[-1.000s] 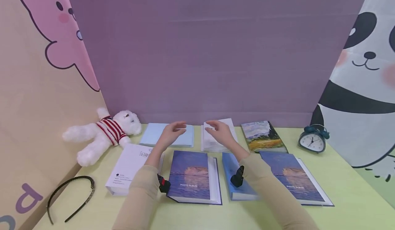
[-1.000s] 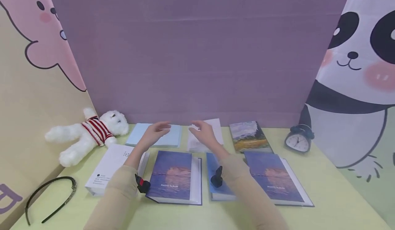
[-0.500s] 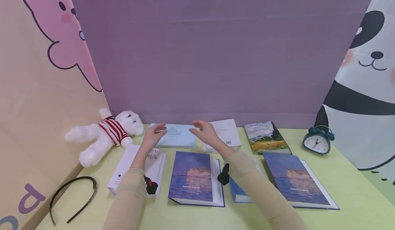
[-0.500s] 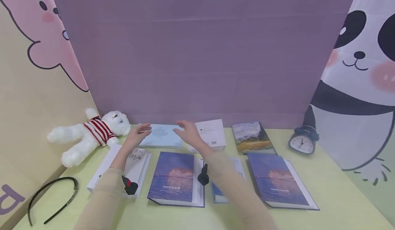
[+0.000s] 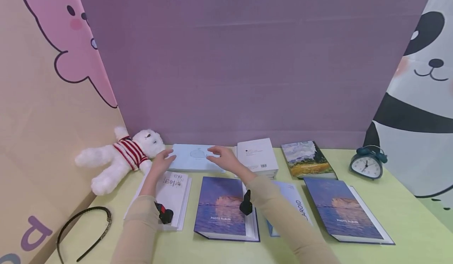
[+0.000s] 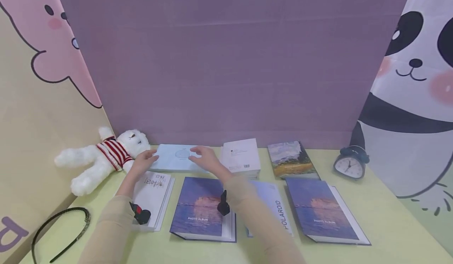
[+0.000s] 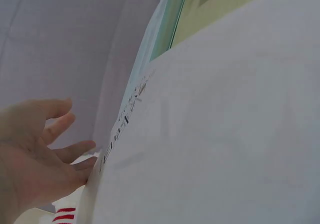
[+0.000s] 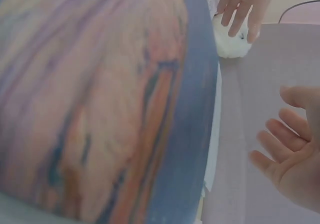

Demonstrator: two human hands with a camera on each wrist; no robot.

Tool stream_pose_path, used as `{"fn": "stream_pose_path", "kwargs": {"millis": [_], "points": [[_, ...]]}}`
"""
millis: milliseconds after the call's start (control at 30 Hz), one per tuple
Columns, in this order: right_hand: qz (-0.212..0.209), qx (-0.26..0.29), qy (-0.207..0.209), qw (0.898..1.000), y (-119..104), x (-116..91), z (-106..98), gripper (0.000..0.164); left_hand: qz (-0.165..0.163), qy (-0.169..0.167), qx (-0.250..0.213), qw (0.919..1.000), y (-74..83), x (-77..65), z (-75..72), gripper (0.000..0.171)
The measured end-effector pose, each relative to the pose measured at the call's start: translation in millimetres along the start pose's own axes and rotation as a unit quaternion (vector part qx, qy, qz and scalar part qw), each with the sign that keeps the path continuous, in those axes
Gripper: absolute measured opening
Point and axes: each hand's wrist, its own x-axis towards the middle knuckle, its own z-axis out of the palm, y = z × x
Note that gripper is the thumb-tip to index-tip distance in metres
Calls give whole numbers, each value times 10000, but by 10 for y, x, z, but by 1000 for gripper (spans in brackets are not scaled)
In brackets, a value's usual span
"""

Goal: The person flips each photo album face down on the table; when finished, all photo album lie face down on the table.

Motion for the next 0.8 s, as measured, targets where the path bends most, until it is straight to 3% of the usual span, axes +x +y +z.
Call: {"fn": "stream_pose_path", "kwargs": {"millis": [167, 233, 333, 467, 567, 667, 700, 800], "points": [[142, -164, -466, 9987, 31, 35, 57, 43, -78, -75, 341, 9994, -48, 58, -38, 45], [203, -206, -705, 9971, 35, 29, 73, 45, -135, -139, 430, 9989, -155, 171, -22, 46], [263, -278, -1056, 9937, 37, 0, 80, 46, -76, -176, 708, 9973, -646, 602, 112, 50], [354, -269, -1352, 9898, 52, -26, 91, 47, 73, -349, 1299, 9909, -1570, 1373, 368, 56], [427, -247, -1516, 9872, 129, 3, 123, 50, 16, -416, 1540, 9872, -1973, 1719, 491, 56], [293, -275, -1647, 9855, 360, 102, 200, 56, -13, -177, 1502, 9885, -2062, 1810, 548, 53], [276, -255, -1709, 9846, 443, 138, 221, 57, -88, -208, 1375, 9902, -2028, 1788, 535, 54], [237, -317, -1777, 9833, 592, 192, 255, 58, -89, 138, 985, 9950, -1838, 1639, 496, 53]]}}
